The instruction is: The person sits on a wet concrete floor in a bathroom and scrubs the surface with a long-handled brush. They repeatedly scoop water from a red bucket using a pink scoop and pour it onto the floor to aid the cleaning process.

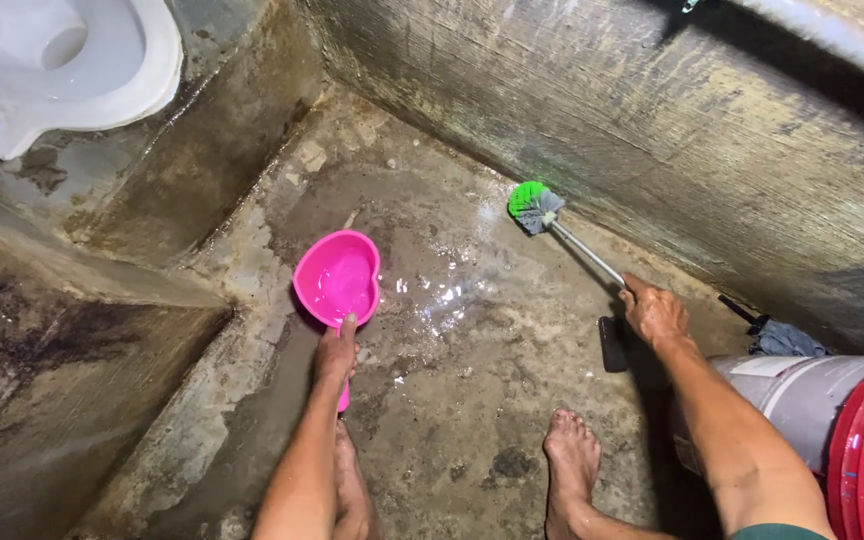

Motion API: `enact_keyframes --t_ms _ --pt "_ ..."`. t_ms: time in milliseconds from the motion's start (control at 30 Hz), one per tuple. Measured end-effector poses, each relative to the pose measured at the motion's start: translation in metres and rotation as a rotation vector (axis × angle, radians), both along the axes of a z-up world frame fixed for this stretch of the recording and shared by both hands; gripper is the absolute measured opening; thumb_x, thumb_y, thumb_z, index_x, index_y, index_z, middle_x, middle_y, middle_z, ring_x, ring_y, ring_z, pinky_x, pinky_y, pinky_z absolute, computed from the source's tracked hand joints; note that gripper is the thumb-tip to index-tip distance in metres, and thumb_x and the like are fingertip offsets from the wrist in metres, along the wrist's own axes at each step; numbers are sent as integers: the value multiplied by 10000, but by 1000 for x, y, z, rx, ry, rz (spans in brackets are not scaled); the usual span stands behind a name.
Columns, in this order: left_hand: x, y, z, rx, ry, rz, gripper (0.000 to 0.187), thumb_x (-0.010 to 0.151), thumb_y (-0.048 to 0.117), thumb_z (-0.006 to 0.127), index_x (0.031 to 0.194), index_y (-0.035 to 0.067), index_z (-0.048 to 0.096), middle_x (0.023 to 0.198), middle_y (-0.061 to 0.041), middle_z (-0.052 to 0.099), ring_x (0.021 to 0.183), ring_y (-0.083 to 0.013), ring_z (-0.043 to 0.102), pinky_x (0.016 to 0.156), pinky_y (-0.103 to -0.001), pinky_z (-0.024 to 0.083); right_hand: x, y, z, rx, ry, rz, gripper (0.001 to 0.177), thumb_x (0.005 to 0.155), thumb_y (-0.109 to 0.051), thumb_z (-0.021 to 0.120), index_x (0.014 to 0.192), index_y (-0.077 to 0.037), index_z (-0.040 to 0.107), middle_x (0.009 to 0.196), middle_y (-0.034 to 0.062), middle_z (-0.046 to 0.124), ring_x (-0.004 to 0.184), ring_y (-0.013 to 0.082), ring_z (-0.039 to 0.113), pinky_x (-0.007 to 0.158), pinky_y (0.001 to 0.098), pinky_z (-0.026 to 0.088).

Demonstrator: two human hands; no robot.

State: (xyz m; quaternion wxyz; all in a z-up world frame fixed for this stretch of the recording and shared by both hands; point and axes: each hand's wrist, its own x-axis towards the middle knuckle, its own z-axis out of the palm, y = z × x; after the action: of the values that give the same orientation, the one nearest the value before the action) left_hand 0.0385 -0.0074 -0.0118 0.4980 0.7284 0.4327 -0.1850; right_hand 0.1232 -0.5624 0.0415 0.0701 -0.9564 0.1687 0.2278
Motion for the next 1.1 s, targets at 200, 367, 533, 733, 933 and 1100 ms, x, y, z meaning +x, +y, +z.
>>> enact_keyframes --t_ms 200,367,533,733,933,1100 --pt "-1 -7 35 1 12 13 556 968 583 549 1316 161 645 764 -105 661 590 -230 633 475 -358 564 13 17 2 -35 -16 88 411 1040 -444 504 1442 -521 551 1291 87 743 1216 361 683 1051 538 539" --pt "-1 -1 7 9 17 8 559 964 590 556 1317 167 649 748 -94 665 571 -222 634 455 -343 563 45 98 29 25 -63 127 405 1046 -386 514 1442 -444 577 1242 103 750 1196 337 694 1039 539 540" --pt "0 -1 0 17 42 5 575 960 604 557 1324 167 644 766 -90 683 591 -217 642 471 -341 575 89 135 -42 115 -102 206 385 1035 -352 533 1413 -390 593 1174 88 759 1159 304 707 994 534 565" --pt "-1 5 -5 0 26 40 528 958 595 578 1243 160 672 724 -72 657 547 -200 615 442 -303 559 120 123 -127 81 -71 227 503 958 -275 572 1426 -460 570 1126 127 761 1088 379 728 933 540 590" --pt "-5 -2 10 15 5 38 490 973 552 588 1204 131 690 715 -85 644 517 -203 607 417 -314 537 34 86 34 75 -103 208 395 1031 -251 542 1415 -294 621 1115 192 773 1107 392 727 962 551 576" --pt "2 11 -14 83 -6 -32 522 943 609 590 1140 145 726 743 -93 698 628 -251 687 502 -383 578 -4 -19 -21 51 -97 126 410 1038 -362 571 1446 -369 619 1192 174 781 1158 389 707 1030 516 557"
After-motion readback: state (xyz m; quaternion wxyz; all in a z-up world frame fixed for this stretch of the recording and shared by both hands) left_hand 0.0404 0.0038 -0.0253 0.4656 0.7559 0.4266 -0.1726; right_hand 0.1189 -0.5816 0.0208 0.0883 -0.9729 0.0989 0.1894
